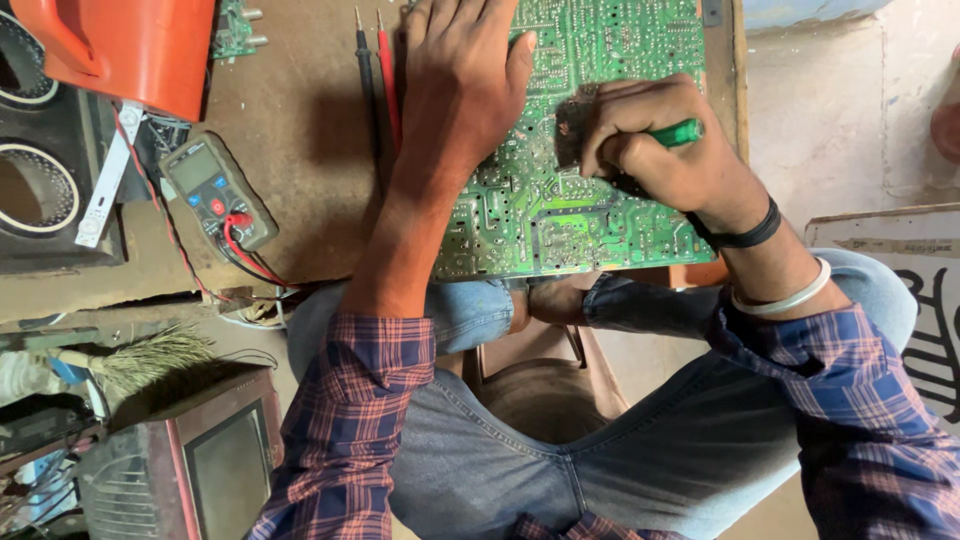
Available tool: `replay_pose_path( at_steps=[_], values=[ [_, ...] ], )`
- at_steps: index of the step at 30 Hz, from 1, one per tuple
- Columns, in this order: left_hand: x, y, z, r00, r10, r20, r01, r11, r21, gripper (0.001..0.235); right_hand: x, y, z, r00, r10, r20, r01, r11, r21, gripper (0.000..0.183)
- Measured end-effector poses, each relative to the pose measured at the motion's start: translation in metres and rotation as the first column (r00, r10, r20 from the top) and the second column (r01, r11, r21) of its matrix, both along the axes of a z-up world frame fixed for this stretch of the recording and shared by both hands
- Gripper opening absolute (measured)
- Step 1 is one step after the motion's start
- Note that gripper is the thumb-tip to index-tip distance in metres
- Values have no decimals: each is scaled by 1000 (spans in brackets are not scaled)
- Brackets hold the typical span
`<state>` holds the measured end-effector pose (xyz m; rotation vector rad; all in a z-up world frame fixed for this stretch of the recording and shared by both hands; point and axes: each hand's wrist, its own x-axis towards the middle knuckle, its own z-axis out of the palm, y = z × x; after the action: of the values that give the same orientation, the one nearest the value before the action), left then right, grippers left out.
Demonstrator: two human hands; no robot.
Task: The person uses a green-handled screwdriver to scrape and clean the surface of a green circuit board. They systematically work across the board, removing residue from the solder points and traces.
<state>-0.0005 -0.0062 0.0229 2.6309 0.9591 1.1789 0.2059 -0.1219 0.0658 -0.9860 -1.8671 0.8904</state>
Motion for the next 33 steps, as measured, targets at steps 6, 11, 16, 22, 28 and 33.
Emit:
replay_pose_path(
  at_steps=[6, 11, 16, 22, 28, 33],
  values=[
    [1, 0, 0, 1000, 6, -6, -6, 1000, 4, 37, -4, -3, 3, 995, -97, 22, 97, 995, -25, 21],
    [1, 2, 0, 1000, -3, -5, 3, 1000, 4, 40, -7, -3, 3, 990, -141, -29, 138, 988, -66, 24],
    [2, 3, -1, 1000, -8, -3, 8, 1000, -11, 42, -5, -3, 3, 993, -120, 18, 121, 992, -30, 25],
    [1, 1, 1, 1000, -19, 1, 20, 1000, -21, 40, -5, -2, 3, 993, -116, 8, 116, 993, -23, 24],
    [-1, 3, 4, 999, -35, -16, 35, 999, -4, 36, -5, -2, 5, 997, -76, -28, 77, 997, 30, 22],
    [-4, -3, 18, 989, -23, -148, 24, 1000, 8, 32, -1, -10, 3, 991, -64, -114, 64, 998, -3, 15]
  ],
)
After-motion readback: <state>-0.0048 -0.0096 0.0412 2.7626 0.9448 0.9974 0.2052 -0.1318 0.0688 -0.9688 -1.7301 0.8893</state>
